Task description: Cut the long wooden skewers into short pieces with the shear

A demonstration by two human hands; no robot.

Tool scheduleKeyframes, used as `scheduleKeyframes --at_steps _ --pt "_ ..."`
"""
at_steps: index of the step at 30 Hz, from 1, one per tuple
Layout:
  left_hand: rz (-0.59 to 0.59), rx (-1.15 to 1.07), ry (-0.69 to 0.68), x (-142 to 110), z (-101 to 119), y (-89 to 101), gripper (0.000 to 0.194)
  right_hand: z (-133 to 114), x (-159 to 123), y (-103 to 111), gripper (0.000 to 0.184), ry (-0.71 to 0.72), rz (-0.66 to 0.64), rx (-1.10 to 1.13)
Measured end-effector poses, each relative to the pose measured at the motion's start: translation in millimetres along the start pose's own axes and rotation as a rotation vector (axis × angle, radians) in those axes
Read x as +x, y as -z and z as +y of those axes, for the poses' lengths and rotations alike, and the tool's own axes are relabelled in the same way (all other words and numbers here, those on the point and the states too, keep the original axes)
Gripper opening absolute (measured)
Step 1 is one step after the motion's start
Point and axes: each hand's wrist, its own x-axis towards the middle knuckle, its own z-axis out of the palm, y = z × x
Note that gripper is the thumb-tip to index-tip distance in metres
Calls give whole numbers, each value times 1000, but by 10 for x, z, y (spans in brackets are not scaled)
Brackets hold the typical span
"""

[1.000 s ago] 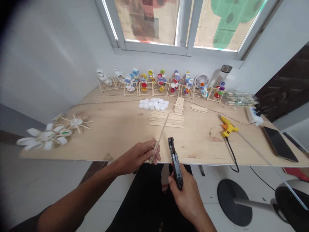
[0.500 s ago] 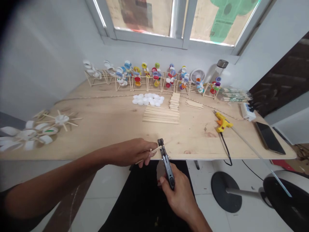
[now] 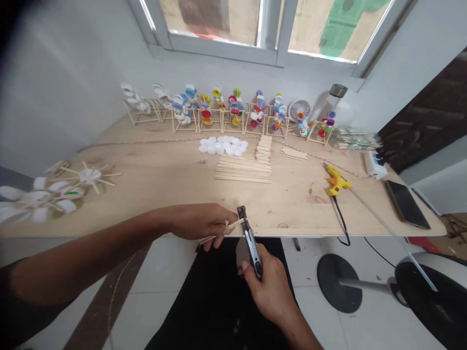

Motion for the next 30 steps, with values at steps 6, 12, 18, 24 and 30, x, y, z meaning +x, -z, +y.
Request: scheduleKeyframes --at_steps 6,12,18,24,30 --pt "-219 -173 0 72 -84 107 10 22 -7 -15 24 -9 -14 -20" --pt "-343 -261 38 138 -115 201 6 40 -21 -22 21 -6 -7 -40" --pt "-357 -236 36 194 -137 221 7 101 -21 -55 20 -28 24 -76" --pt "-329 -173 65 215 -131 218 6 141 -9 -106 19 -65 16 -50" --pt "-77 120 62 126 -26 132 16 173 6 -151 18 -78 70 -72"
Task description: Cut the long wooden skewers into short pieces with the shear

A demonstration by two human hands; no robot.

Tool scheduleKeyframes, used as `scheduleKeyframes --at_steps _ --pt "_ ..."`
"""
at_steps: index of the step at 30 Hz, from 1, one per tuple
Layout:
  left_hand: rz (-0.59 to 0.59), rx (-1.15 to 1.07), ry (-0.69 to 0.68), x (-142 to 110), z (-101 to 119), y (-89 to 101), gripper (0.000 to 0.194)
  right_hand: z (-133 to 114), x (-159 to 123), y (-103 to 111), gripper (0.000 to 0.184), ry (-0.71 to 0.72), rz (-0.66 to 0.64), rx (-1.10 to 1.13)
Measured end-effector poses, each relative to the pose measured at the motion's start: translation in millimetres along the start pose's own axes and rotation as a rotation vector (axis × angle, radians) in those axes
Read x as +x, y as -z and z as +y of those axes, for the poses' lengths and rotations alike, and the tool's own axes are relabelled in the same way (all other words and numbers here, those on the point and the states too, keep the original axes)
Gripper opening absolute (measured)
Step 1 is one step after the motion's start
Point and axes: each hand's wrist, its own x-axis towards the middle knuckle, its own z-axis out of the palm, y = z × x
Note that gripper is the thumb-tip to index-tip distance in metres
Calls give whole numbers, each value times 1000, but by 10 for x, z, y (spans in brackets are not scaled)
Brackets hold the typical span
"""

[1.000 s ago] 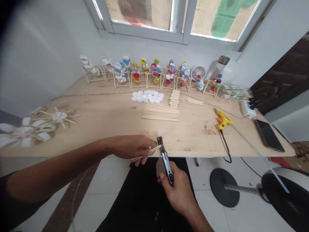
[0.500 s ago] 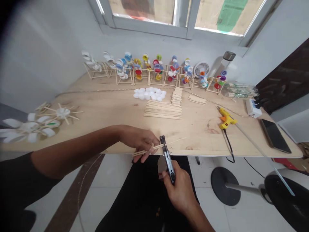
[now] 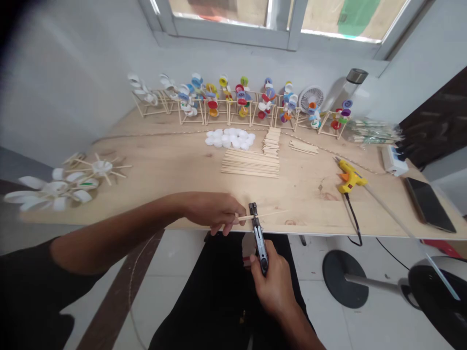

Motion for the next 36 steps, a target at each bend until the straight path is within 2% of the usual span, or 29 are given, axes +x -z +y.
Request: scheduleKeyframes --at_steps 5,7,9,13,18,25,36 --pt "424 537 37 -40 69 -306 21 10 7 -47 18 -1 30 12" --pt "548 617 79 -26 85 -461 24 1 1 -59 17 -1 35 21" --pt "624 629 127 3 101 -601 28 -12 -3 -69 16 -10 36 28" --pt "702 609 192 88 119 -794 30 -25 1 -94 14 -28 37 53" --pt "789 593 257 190 72 -879 28 -6 10 -130 12 -33 16 81" --pt "886 634 194 234 -55 -870 20 4 47 -138 11 -31 3 87" --pt "1021 702 44 277 -227 -897 24 -33 97 -99 10 -74 -71 208"
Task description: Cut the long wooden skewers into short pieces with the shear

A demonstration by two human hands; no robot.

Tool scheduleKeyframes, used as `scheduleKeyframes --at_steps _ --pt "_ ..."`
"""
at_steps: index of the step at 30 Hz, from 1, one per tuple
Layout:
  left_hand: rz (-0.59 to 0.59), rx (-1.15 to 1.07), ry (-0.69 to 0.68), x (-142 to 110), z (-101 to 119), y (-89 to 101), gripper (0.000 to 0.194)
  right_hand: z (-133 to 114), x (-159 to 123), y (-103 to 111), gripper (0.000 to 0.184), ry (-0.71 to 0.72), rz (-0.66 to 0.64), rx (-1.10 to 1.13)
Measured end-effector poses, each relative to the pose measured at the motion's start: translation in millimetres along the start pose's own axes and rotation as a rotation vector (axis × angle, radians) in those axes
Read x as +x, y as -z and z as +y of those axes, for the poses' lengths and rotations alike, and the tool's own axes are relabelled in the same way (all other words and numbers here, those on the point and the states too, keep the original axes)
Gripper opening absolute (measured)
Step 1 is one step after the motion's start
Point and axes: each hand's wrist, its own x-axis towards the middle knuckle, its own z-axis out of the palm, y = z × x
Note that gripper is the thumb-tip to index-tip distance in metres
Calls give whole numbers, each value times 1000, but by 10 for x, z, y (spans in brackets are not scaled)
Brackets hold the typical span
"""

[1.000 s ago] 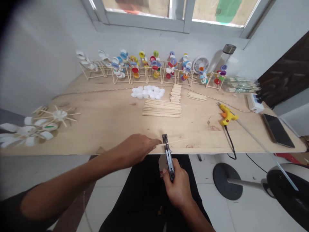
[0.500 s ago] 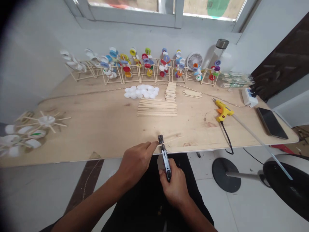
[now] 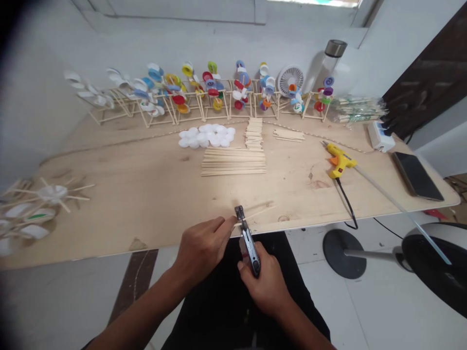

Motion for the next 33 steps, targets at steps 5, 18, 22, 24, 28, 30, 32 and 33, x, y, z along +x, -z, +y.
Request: scheduleKeyframes --at_steps 5,18,22,24,28,30,32,33 --pt "25 2 -24 -20 -35 -35 23 26 16 -43 9 -24 4 1" --pt "90 -83 -46 -44 -93 -116 24 78 43 -112 13 -73 24 -123" --pt "115 -79 -55 -47 -113 -144 23 78 56 -116 15 -74 30 -146" --pt "124 -73 -59 -47 -118 -151 23 87 60 -127 14 -61 30 -147" --pt "130 -59 -73 -39 -115 -153 23 126 71 -166 12 -36 31 -136" --pt "137 -44 -76 -41 -107 -156 21 149 79 -183 12 -26 44 -143" --pt "138 -30 -76 -52 -95 -160 21 165 83 -190 11 -14 57 -152" --pt "134 -25 -75 -61 -87 -161 21 170 82 -189 11 -8 61 -153"
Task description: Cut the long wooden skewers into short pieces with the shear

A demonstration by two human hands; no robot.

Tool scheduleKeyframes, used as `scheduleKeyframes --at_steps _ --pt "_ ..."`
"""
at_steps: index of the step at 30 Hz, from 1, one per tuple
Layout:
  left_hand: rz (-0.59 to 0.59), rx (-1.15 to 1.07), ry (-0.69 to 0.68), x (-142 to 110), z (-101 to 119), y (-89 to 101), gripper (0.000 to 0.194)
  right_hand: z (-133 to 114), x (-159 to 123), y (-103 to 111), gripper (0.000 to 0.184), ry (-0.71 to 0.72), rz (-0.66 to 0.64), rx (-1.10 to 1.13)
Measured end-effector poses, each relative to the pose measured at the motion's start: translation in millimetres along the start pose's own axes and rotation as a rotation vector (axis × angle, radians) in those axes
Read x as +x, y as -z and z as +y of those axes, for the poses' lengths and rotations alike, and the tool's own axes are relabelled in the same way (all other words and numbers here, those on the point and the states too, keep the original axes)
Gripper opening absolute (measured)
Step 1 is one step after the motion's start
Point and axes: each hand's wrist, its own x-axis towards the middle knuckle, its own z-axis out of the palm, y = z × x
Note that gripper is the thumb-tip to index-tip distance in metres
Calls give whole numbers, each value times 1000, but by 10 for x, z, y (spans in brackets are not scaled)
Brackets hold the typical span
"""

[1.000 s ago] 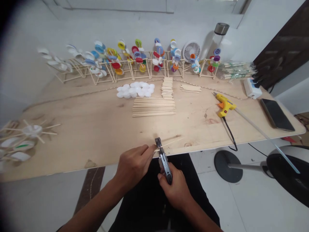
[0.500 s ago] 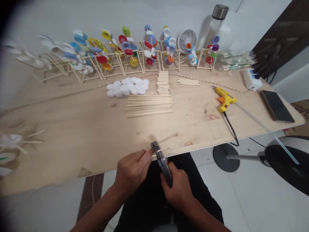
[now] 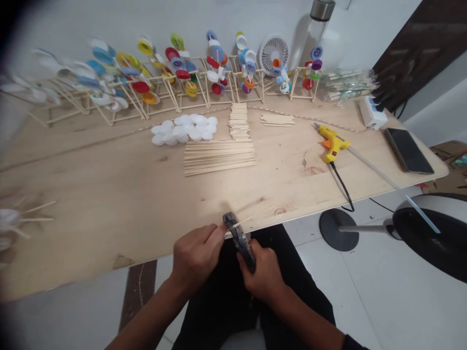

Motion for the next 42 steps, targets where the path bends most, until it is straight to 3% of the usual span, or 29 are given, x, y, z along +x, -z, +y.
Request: scheduleKeyframes --at_steps 12,19,31,35,39,42 --pt "-126 161 96 -29 225 166 24 3 -94 58 5 -24 12 -30" --pt "99 120 144 -66 274 15 21 -17 -122 87 5 -70 -33 42" --pt "307 4 -109 -45 63 -55 20 -171 -223 122 11 -123 -6 49" --pt "303 3 -150 -37 11 -93 21 -240 -256 147 11 -147 -31 192" --pt "276 32 -184 -21 -33 -128 18 -279 -268 118 10 -232 -147 497" --pt "257 65 -201 -12 -48 -120 17 -266 -273 83 10 -280 -194 598"
